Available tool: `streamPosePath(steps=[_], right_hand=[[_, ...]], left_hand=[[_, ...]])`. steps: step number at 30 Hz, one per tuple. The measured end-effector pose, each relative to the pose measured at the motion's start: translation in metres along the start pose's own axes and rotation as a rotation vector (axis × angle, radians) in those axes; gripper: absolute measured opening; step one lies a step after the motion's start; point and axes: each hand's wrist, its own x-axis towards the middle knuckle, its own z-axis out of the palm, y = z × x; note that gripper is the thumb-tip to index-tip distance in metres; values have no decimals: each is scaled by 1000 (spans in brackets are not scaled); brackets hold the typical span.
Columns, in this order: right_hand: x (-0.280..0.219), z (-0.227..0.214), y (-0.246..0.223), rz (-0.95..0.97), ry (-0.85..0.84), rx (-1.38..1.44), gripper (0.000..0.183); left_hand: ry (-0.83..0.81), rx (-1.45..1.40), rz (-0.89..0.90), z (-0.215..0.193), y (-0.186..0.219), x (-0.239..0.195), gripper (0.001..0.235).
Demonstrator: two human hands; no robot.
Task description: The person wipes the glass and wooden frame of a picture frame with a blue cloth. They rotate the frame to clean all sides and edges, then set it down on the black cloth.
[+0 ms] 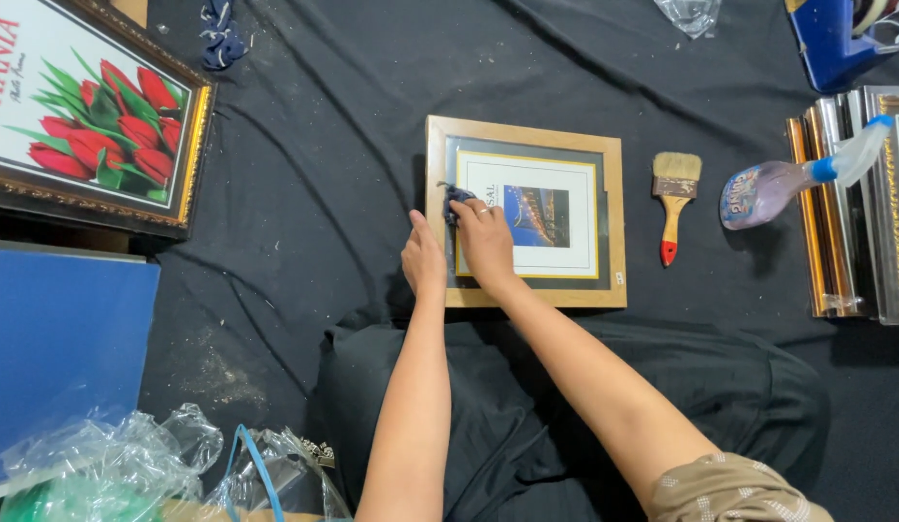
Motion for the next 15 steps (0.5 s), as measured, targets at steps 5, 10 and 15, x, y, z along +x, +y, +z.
streamPosePath(steps=[5,10,15], right_hand=[[-17,1,81,-6,6,-73,44],[-56,-45,168,187,-17,-196,38],[-90,-42,216,457,80,-310,29]], left_hand=[[0,-35,3,-2,-1,3,97],[7,-61,-4,-5,8,-9,96],[3,-80,25,-6,11,-16,95]])
